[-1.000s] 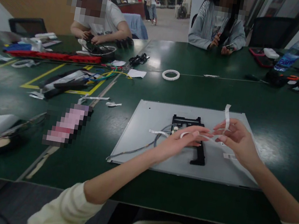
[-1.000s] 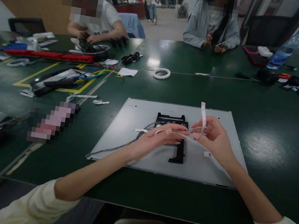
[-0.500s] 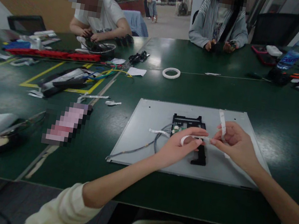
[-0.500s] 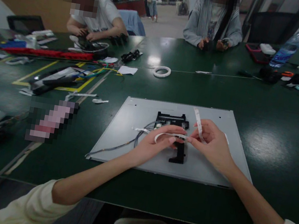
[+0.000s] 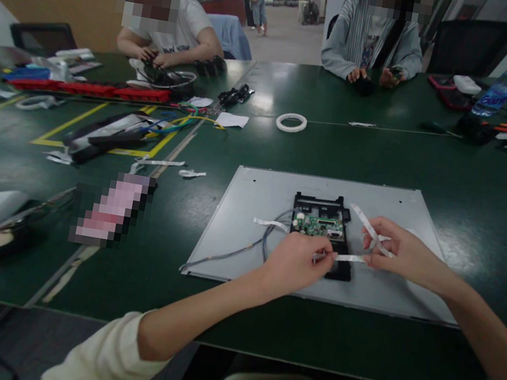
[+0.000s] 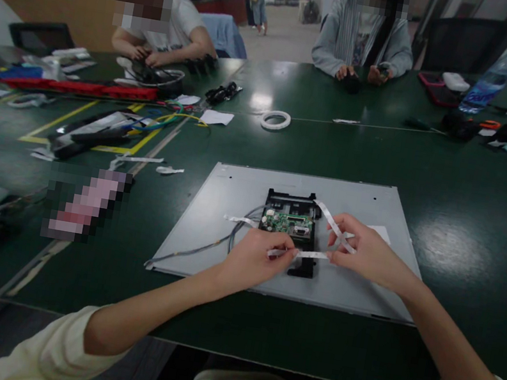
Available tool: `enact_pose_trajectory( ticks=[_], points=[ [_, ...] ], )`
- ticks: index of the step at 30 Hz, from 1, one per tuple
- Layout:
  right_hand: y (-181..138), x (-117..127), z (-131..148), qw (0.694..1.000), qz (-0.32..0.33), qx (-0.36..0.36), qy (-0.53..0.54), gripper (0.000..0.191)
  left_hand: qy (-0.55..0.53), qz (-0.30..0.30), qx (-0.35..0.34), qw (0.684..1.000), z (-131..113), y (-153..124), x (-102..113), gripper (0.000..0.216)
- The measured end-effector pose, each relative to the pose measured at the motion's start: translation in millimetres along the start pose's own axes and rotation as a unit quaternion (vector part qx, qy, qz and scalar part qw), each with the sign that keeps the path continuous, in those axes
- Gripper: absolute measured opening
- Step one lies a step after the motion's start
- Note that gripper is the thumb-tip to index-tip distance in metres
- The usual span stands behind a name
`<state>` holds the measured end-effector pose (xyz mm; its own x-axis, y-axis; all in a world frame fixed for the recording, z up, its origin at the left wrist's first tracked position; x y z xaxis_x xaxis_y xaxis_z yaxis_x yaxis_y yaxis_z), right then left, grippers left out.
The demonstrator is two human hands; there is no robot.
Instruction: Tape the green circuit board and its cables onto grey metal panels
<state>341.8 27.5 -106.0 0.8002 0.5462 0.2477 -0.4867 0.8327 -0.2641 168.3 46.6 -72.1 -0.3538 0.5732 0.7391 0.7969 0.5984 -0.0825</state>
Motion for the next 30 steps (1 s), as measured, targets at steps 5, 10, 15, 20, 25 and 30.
enact_pose_trajectory(
  ticks=[5,10,15,20,25,30],
  points=[
    [-0.8,-2.0,2.1,0.994,-0.01,-0.043,-0.097,0.027,0.053,0.021,0.019,0.998,5.7,4.8,-8.7,0.022],
    [-2.7,0.0,7.3,0.992,-0.008,-0.035,-0.12,0.025,0.059,0.023,0.029,0.998,8.9,7.8,-11.2,0.022],
    [-3.8,4.6,9.0,0.984,-0.032,-0.022,-0.171,0.024,0.057,0.017,0.02,0.998,6.0,8.2,-12.6,0.021],
    [-2.5,-3.7,18.7,0.965,-0.04,-0.011,-0.258,0.03,0.104,0.009,0.049,0.993,6.0,8.3,-14.3,0.021],
    [-0.8,-15.3,23.3,0.92,-0.032,0.005,-0.391,0.04,0.149,0.001,0.055,0.987,2.4,8.5,-14.3,0.024],
    [-0.2,-15.9,23.8,0.86,-0.096,-0.001,-0.501,0.04,0.157,0.01,0.063,0.986,2.8,9.3,-16.2,0.027]
  ],
)
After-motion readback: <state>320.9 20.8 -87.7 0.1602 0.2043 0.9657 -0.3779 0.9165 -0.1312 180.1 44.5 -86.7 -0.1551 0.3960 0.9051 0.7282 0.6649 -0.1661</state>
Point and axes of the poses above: each hand's wrist, its own y-axis towards the middle knuckle, its own x-axis out of the back of the hand, z = x × y, the point moved 7 cm from there along y, towards the middle knuckle, and after that the axes turned 14 degrees about z, right-handed, at the moved point
